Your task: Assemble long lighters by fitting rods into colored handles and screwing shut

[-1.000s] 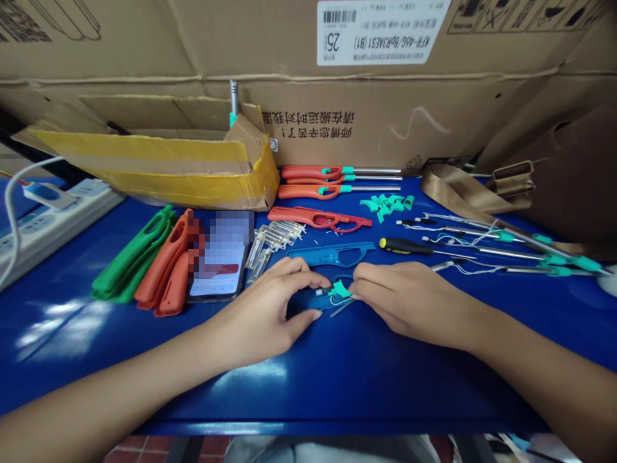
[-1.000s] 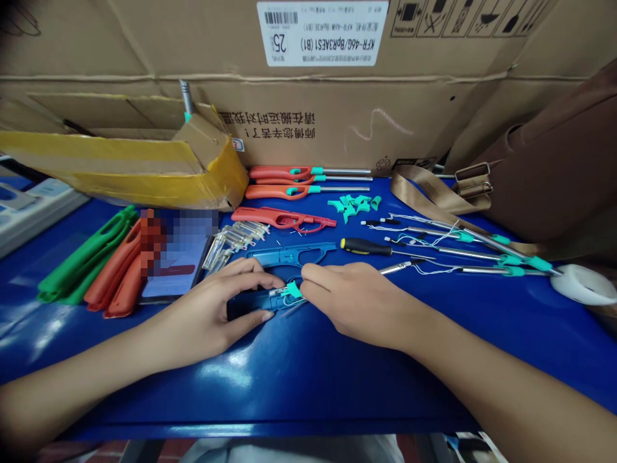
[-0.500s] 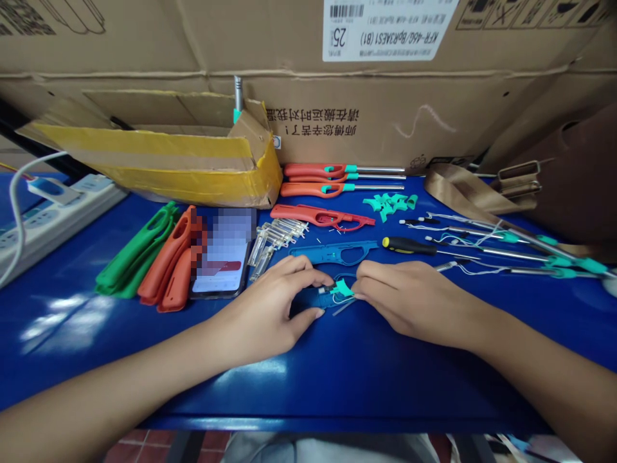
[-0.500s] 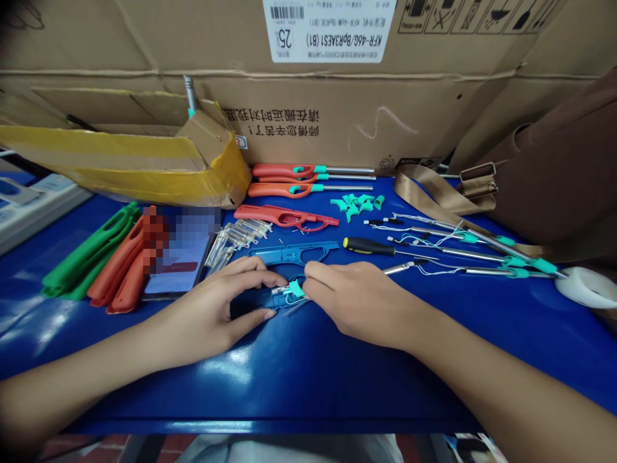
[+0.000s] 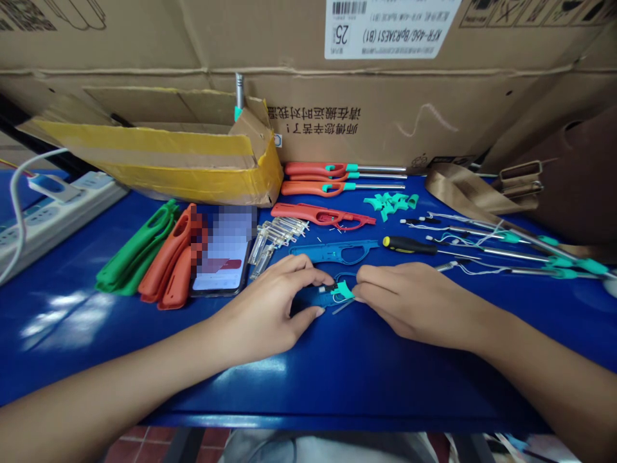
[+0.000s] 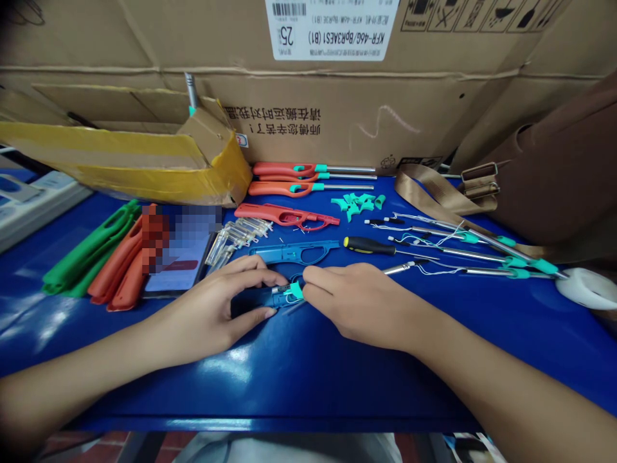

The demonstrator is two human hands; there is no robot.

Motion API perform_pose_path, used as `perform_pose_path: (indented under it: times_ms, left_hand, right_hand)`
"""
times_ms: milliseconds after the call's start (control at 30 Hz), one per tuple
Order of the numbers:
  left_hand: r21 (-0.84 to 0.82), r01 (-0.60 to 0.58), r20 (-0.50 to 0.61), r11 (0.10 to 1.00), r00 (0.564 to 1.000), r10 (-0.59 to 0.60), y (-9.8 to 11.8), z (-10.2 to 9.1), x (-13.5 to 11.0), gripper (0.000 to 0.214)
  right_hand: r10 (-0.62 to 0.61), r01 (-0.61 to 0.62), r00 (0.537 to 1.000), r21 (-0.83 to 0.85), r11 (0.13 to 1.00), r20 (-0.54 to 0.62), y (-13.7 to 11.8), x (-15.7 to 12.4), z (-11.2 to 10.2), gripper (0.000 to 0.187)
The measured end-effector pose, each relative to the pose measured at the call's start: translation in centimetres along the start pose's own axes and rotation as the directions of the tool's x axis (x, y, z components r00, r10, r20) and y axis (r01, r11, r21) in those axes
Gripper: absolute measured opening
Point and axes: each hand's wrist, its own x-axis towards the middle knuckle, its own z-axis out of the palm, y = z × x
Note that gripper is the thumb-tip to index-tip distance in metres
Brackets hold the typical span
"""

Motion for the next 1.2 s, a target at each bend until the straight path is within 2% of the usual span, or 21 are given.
perform_pose_path:
  times_ms: [467,833,1033,1200]
  left_hand:
    - [0.031,-0.029,-0.016,0.999,0.999,0.03,-0.15,0.14,0.02,0.03]
    - [0.046,-0.086,-0.023,0.995,0.996,0.087,-0.23,0.1,-0.32,0.037]
    - [0.219,-0.136,0.02,0.966,0.991,0.135,0.04,0.24,-0.51,0.048]
    - [0.404,-0.218,0.066,0.888,0.976,0.209,0.0,0.44,-0.69,0.047]
  right_hand:
    - [0.031,-0.034,0.998,0.041,0.999,0.062,0.13,-0.16,0.31,0.025]
    - [0.082,-0.085,0.995,0.069,0.994,0.053,-0.09,-0.11,0.25,0.026]
    - [0.074,-0.078,0.995,0.07,0.995,0.061,-0.14,-0.19,0.19,0.027]
    - [0.052,-0.054,0.994,0.018,0.998,0.096,-0.18,-0.1,-0.15,0.027]
